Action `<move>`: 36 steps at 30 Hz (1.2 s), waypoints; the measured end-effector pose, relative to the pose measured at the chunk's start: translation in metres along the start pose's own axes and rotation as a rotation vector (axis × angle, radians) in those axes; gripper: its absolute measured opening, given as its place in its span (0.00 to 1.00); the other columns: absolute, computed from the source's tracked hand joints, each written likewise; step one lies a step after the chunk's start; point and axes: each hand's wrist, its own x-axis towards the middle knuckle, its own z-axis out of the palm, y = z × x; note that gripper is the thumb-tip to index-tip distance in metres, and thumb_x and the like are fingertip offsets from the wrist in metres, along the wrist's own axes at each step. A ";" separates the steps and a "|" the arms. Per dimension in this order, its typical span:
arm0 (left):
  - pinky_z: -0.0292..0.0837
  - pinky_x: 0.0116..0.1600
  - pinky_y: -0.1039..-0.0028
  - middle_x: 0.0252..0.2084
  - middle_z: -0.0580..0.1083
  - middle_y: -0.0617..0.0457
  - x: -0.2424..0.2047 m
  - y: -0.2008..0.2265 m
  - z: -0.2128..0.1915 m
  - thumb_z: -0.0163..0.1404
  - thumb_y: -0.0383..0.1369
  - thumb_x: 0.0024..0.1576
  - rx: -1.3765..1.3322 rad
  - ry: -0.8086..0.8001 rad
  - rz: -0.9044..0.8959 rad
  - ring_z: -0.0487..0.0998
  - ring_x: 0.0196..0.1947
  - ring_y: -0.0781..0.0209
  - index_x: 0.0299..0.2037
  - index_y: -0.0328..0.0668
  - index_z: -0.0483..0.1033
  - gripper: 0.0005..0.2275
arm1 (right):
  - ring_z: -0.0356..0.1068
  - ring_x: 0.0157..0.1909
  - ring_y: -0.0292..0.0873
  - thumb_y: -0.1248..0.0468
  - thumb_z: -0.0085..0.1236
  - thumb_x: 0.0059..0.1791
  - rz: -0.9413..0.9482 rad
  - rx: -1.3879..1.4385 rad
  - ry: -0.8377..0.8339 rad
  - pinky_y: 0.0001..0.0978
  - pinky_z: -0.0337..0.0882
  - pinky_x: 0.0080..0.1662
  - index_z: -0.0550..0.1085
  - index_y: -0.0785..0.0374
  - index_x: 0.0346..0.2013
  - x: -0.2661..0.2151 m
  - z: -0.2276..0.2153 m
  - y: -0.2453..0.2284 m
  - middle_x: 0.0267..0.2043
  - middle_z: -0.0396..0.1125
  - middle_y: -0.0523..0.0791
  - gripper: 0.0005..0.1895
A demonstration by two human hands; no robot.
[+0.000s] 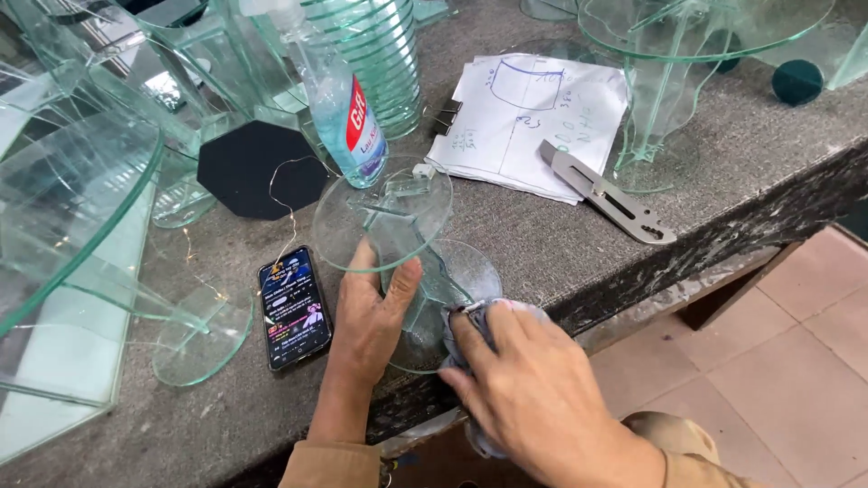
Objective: Scraping glue residue from glass cake stands using a utility blade and wiping them clean with a cloth.
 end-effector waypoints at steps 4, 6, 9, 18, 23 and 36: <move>0.74 0.63 0.64 0.58 0.81 0.54 -0.002 0.008 -0.002 0.47 0.61 0.61 -0.032 -0.028 -0.028 0.80 0.59 0.58 0.66 0.46 0.77 0.32 | 0.83 0.23 0.60 0.34 0.48 0.58 0.159 -0.102 -0.385 0.63 0.80 0.23 0.67 0.36 0.78 0.002 -0.006 0.002 0.26 0.81 0.44 0.34; 0.71 0.69 0.63 0.65 0.80 0.49 -0.004 0.005 -0.001 0.45 0.59 0.64 -0.051 -0.042 0.031 0.79 0.67 0.54 0.72 0.42 0.72 0.34 | 0.81 0.31 0.71 0.49 0.49 0.57 0.194 0.038 -0.696 0.67 0.77 0.30 0.53 0.43 0.85 0.017 -0.022 0.000 0.26 0.79 0.54 0.40; 0.71 0.70 0.69 0.66 0.78 0.52 -0.005 -0.002 -0.001 0.48 0.51 0.65 -0.198 -0.024 0.022 0.77 0.65 0.60 0.74 0.42 0.70 0.31 | 0.82 0.27 0.68 0.53 0.52 0.51 0.095 0.089 -0.598 0.65 0.76 0.28 0.53 0.66 0.85 0.031 0.002 -0.020 0.28 0.81 0.54 0.49; 0.56 0.78 0.63 0.79 0.69 0.49 -0.007 -0.005 0.001 0.46 0.55 0.60 0.080 0.126 -0.372 0.67 0.78 0.57 0.81 0.59 0.65 0.35 | 0.76 0.30 0.69 0.53 0.48 0.55 0.200 -0.063 -0.711 0.65 0.75 0.34 0.43 0.29 0.90 -0.002 -0.023 0.017 0.27 0.76 0.53 0.49; 0.68 0.70 0.62 0.69 0.80 0.51 -0.007 0.006 0.001 0.44 0.53 0.65 -0.082 0.001 -0.029 0.77 0.71 0.56 0.71 0.47 0.74 0.29 | 0.79 0.36 0.68 0.58 0.52 0.52 0.115 0.054 -0.551 0.66 0.76 0.34 0.56 0.44 0.84 0.010 -0.011 0.012 0.32 0.78 0.55 0.43; 0.68 0.70 0.68 0.66 0.81 0.55 0.000 -0.009 -0.005 0.42 0.54 0.66 -0.083 0.017 -0.044 0.77 0.68 0.63 0.66 0.48 0.79 0.27 | 0.77 0.37 0.75 0.61 0.53 0.49 0.188 0.147 -0.666 0.72 0.74 0.36 0.45 0.52 0.89 0.018 -0.019 -0.042 0.36 0.76 0.60 0.53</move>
